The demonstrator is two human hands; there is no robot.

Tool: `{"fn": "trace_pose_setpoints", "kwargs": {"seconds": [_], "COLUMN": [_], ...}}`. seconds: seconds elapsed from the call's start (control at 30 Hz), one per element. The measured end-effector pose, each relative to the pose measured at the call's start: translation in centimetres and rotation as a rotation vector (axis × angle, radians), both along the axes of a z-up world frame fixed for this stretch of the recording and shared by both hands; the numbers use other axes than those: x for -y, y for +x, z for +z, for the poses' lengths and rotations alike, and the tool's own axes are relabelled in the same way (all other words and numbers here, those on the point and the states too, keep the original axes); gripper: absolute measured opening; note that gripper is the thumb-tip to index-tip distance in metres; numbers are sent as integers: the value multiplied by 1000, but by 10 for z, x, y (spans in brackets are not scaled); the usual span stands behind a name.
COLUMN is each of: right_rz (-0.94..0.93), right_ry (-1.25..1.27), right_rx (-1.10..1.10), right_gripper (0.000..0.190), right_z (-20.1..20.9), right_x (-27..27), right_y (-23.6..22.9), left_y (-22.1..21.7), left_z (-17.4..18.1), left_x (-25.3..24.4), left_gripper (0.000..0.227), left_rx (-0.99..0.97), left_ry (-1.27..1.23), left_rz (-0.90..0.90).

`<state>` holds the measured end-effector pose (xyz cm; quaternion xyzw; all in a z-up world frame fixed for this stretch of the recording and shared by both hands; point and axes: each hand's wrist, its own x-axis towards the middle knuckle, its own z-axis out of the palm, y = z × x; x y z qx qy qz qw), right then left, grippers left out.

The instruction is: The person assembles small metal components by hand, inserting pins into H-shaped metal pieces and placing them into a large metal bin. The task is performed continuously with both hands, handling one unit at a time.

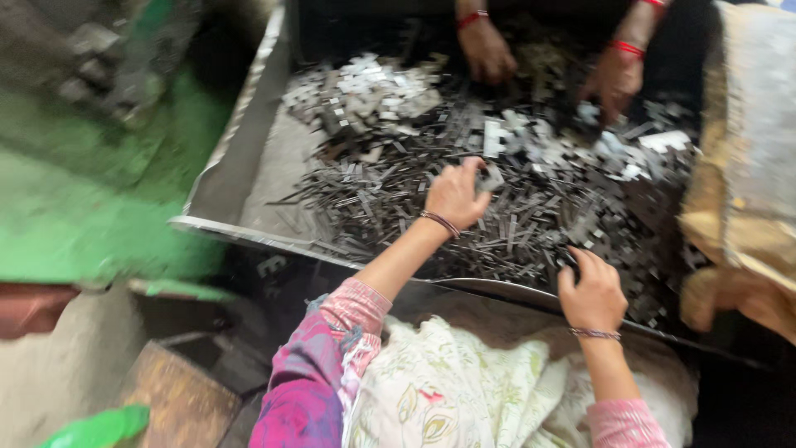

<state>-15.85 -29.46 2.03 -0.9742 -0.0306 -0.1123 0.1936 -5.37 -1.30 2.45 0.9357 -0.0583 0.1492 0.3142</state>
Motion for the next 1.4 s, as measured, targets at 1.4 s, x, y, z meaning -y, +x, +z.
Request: {"fn": "trace_pose_setpoints", "kwargs": {"seconds": [1.4], "right_rz": [738], "right_ry": [169], "right_rx": [-346], "right_gripper": [35], "right_z": [13], "right_x": [-250], "right_y": [-12], "left_y": [-196], "left_z": [-109], "left_x": [-439], "left_gripper": [39], "left_rx": [343], "left_ry": [-1372], "left_rz": [1085]}}
